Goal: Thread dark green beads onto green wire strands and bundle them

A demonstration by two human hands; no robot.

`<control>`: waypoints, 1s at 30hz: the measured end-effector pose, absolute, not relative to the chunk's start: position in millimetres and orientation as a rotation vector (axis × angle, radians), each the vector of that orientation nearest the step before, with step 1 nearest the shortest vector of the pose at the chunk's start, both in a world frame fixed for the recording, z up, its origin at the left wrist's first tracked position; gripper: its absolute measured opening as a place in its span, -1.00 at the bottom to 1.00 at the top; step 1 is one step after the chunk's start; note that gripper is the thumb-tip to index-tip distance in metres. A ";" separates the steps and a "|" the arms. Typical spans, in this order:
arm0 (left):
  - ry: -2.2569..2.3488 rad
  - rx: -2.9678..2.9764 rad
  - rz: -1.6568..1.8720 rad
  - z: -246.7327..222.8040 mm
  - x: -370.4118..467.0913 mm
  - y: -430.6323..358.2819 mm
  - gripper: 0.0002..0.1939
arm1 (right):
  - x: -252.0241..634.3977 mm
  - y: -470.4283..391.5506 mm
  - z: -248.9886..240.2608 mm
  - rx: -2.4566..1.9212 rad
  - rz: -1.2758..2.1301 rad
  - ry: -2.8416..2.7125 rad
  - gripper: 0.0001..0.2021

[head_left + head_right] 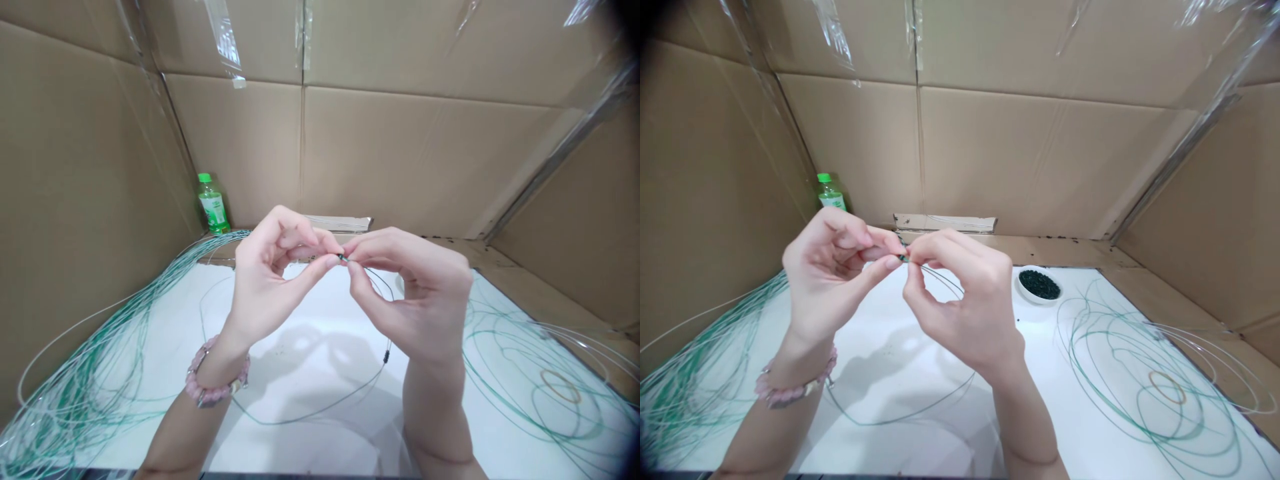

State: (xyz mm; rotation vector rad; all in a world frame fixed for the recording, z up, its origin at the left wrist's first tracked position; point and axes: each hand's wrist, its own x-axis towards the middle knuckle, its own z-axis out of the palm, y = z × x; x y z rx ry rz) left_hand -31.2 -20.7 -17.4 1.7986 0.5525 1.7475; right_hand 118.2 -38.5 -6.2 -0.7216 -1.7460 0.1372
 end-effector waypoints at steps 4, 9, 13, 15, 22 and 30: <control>0.563 1.820 1.757 -17.5 -30.2 -20.6 -0.76 | 118.9 -38.2 -6.1 -0.743 0.123 -1.761 -0.81; 0.562 1.832 1.755 -19.1 -28.2 -19.7 -0.77 | 120.4 -38.9 -5.9 -0.782 0.087 -1.792 -0.82; 0.571 1.896 1.761 -21.0 -28.6 -19.5 -0.77 | 123.8 -38.9 -6.1 -0.775 0.082 -1.821 -0.81; 0.587 1.912 1.772 -21.4 -29.4 -19.5 -0.76 | 126.3 -38.1 -6.3 -0.767 0.106 -1.836 -0.82; 0.597 1.810 1.769 -20.7 -31.0 -16.9 -0.75 | 128.8 -32.2 -6.5 -0.711 0.271 -1.772 -0.85; 0.620 1.807 2.021 -26.9 -17.2 -14.6 -0.63 | 122.2 -30.7 -7.8 -0.790 0.244 -1.707 -0.87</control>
